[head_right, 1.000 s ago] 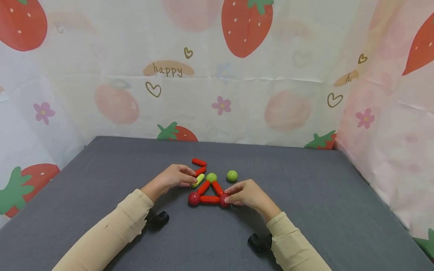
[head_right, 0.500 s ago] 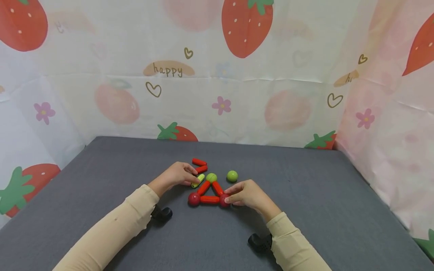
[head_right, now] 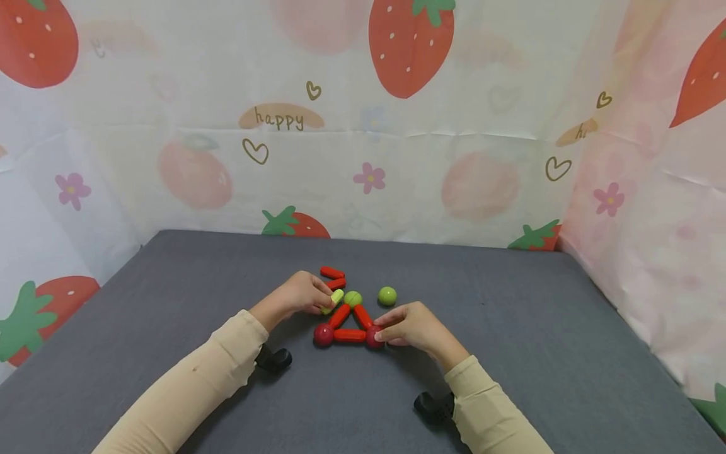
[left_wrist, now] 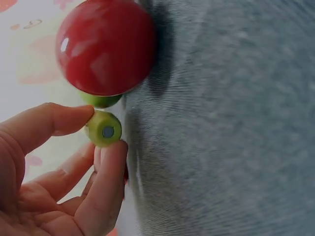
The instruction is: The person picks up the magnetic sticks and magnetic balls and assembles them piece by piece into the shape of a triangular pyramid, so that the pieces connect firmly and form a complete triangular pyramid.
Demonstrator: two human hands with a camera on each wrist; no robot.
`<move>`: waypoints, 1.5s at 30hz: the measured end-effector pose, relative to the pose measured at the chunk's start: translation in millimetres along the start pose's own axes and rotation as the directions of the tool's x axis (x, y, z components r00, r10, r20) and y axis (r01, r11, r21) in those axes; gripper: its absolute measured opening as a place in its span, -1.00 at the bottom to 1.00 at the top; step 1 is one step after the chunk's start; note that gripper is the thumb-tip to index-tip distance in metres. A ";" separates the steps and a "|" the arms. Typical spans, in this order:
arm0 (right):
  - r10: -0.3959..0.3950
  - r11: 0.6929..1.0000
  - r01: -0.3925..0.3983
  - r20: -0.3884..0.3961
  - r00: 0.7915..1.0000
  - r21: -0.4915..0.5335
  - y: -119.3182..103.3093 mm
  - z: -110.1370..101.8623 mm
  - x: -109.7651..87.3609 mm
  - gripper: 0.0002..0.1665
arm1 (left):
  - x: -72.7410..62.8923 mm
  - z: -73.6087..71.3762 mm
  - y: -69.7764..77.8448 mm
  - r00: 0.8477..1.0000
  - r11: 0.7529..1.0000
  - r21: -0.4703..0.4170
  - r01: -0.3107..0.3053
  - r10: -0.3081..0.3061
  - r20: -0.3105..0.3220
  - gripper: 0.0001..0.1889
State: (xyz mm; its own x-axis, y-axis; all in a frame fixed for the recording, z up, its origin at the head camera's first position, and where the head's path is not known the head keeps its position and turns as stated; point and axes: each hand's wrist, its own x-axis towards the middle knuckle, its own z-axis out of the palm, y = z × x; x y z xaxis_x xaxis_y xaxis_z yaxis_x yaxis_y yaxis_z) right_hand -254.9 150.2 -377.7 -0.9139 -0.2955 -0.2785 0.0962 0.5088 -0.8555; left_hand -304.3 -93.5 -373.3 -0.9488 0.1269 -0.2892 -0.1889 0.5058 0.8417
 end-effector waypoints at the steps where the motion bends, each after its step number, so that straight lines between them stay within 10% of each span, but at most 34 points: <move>1: -0.001 1.000 0.001 0.000 1.000 0.000 -0.1 -0.2 0.0 -0.64 | 0.3 0.0 0.6 1.000 1.000 0.005 -0.007 0.007 -0.018 -0.77; 15: -0.005 1.000 0.005 0.013 1.000 -0.012 0.5 -1.8 0.4 -0.63 | -0.6 8.3 6.0 0.985 0.974 -0.174 -0.143 0.122 -0.124 -0.72; 26: -0.003 1.000 0.003 0.019 1.000 0.002 1.6 -2.1 2.4 -0.63 | 0.3 15.9 5.4 0.955 0.951 -0.118 -0.287 0.274 -0.118 -0.75; 45: -0.012 1.000 0.012 0.023 1.000 0.016 1.1 -2.6 2.3 -0.63 | -3.8 20.2 4.8 0.935 0.935 -0.040 -0.353 0.351 -0.054 -0.79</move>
State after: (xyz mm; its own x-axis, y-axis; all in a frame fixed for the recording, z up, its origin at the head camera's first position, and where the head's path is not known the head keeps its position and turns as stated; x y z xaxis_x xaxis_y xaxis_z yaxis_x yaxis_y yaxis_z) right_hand -257.9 152.1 -378.1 -0.9055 -0.3206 -0.2779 0.0913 0.4924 -0.8656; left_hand -296.5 -74.3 -377.4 -0.9669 0.2503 0.0490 0.1480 0.3940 0.9071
